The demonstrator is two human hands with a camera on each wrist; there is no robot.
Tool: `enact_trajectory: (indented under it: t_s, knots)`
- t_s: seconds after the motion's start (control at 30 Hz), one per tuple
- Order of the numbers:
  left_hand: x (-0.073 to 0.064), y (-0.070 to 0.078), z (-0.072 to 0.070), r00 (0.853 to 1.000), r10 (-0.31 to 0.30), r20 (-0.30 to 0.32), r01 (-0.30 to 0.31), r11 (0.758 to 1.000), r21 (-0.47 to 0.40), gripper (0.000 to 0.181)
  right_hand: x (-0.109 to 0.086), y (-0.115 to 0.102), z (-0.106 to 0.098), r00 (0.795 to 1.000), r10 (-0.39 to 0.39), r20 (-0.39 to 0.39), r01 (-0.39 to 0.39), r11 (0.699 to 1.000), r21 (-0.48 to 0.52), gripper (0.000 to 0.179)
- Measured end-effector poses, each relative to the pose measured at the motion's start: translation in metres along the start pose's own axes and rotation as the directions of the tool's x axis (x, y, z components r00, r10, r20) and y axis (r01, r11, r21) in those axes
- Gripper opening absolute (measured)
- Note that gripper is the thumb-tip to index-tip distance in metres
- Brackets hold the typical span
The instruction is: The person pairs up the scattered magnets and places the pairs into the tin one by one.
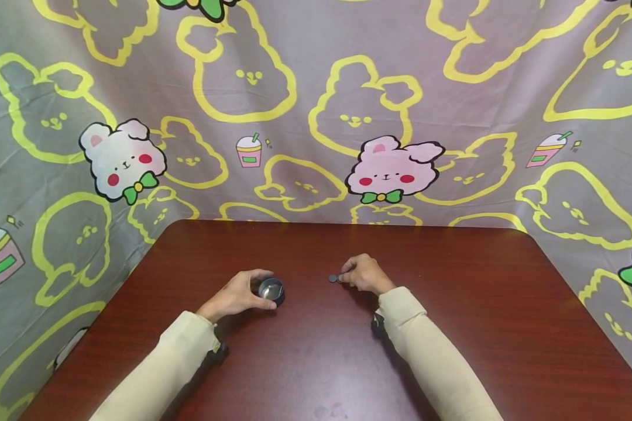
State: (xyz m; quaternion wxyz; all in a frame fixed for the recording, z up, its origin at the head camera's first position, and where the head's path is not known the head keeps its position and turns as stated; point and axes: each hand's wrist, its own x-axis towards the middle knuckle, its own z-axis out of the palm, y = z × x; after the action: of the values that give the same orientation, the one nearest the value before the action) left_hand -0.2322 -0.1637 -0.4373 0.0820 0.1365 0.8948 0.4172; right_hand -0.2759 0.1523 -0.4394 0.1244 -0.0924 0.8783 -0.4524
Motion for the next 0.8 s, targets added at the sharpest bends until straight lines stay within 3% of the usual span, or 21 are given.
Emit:
enact_trajectory:
  t_s: [0.33,0.67,0.8]
  knots:
    - [-0.001,-0.0038,-0.0007,0.997,0.078,0.013,-0.077,0.996,-0.054,0.073,0.0016,0.0004,-0.0019,0.996,0.036,0.079,-0.056,0.961,0.27,0.021]
    - [-0.0026,-0.0056,-0.0001,0.998,0.056,0.018,-0.054,0.991,-0.12,0.069,0.0004,0.0001,-0.0032,0.99,0.078,0.114,-0.117,0.911,0.395,0.025]
    - [-0.003,-0.0065,0.0007,0.999,0.044,0.019,-0.041,0.99,-0.137,0.069,-0.0004,-0.0005,-0.0042,0.99,0.088,0.112,-0.125,0.912,0.39,0.024]
